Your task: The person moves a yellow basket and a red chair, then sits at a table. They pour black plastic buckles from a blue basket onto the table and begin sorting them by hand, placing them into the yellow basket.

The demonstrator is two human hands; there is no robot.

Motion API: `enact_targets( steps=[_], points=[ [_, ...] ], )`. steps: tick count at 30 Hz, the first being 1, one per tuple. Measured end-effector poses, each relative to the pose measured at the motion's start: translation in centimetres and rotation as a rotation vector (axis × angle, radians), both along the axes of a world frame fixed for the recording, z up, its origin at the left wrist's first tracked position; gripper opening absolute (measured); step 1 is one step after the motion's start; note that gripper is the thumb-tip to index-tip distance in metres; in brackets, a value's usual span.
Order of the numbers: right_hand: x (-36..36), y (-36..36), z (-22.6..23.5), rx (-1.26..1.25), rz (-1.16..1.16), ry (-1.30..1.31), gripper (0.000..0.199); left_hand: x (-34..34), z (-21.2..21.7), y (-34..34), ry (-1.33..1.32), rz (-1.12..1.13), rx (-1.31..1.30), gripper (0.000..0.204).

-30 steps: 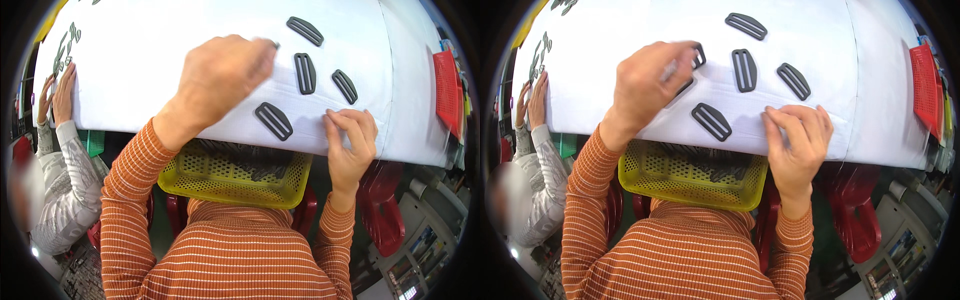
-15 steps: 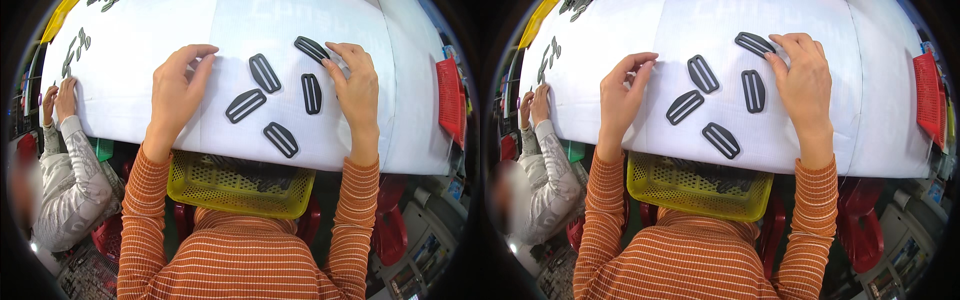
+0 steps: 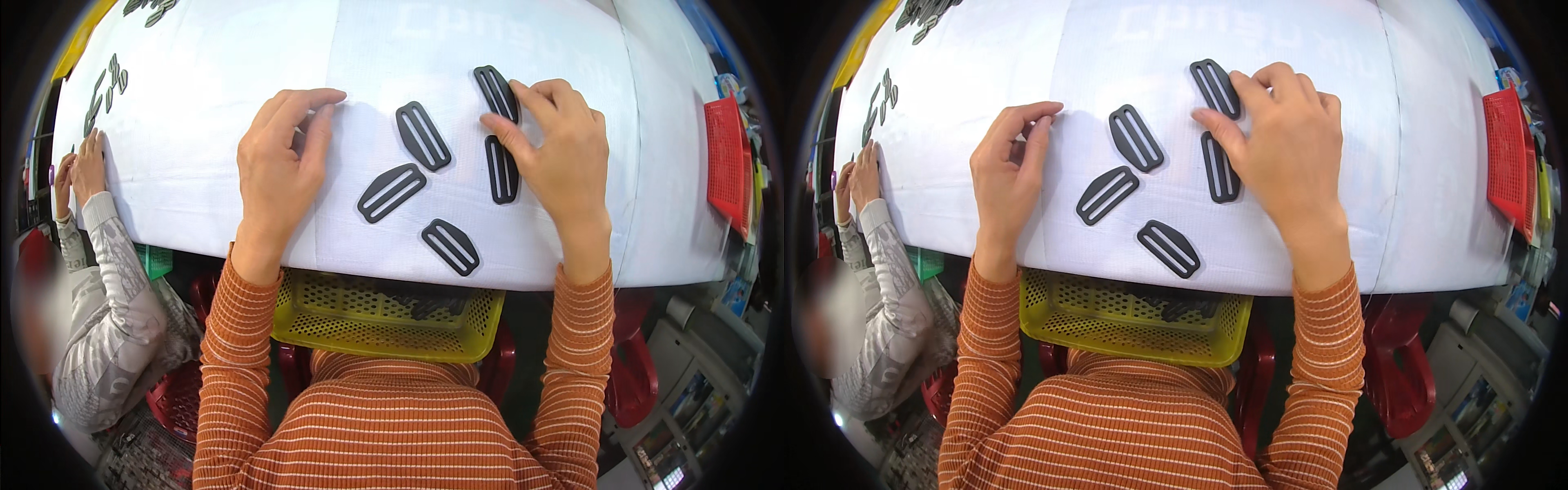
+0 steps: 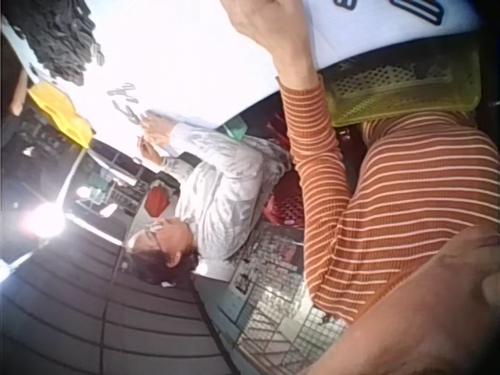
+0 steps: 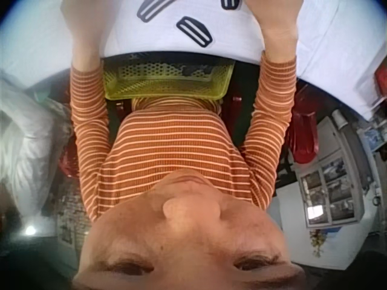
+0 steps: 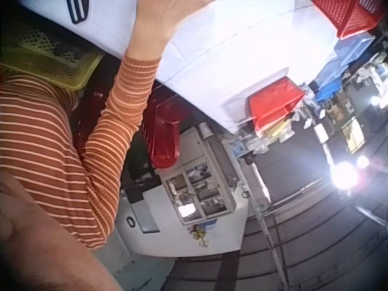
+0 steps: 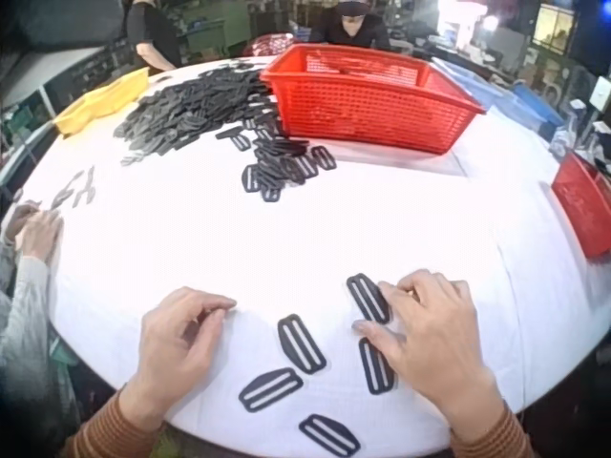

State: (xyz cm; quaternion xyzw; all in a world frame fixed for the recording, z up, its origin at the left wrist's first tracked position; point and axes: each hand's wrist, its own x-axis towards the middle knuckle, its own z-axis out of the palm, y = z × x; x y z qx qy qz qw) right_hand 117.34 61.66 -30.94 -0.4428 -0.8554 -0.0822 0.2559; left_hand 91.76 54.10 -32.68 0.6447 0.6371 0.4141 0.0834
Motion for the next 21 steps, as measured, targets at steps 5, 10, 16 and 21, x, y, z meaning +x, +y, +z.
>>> enact_targets(
  steps=[5, 10, 16, 21],
  points=[
    [-0.4, 1.7, 0.1, -0.199, 0.024, 0.153, 0.019, -0.3, -0.3, 1.4, 0.000, 0.000, -0.044, 0.018],
    [1.5, 3.5, -0.7, -0.482, -0.203, 0.268, 0.017, -0.1, -1.1, 2.3, -0.011, -0.003, -0.102, 0.018],
    [4.9, 0.6, 0.1, -0.437, -0.305, 0.379, 0.013, 0.6, -0.7, 2.3, 0.002, 0.030, -0.125, 0.018],
    [6.7, -3.9, 1.7, -0.429, -0.325, 0.414, 0.017, 0.8, 0.7, 1.0, 0.011, 0.029, -0.020, 0.016]
  ],
)
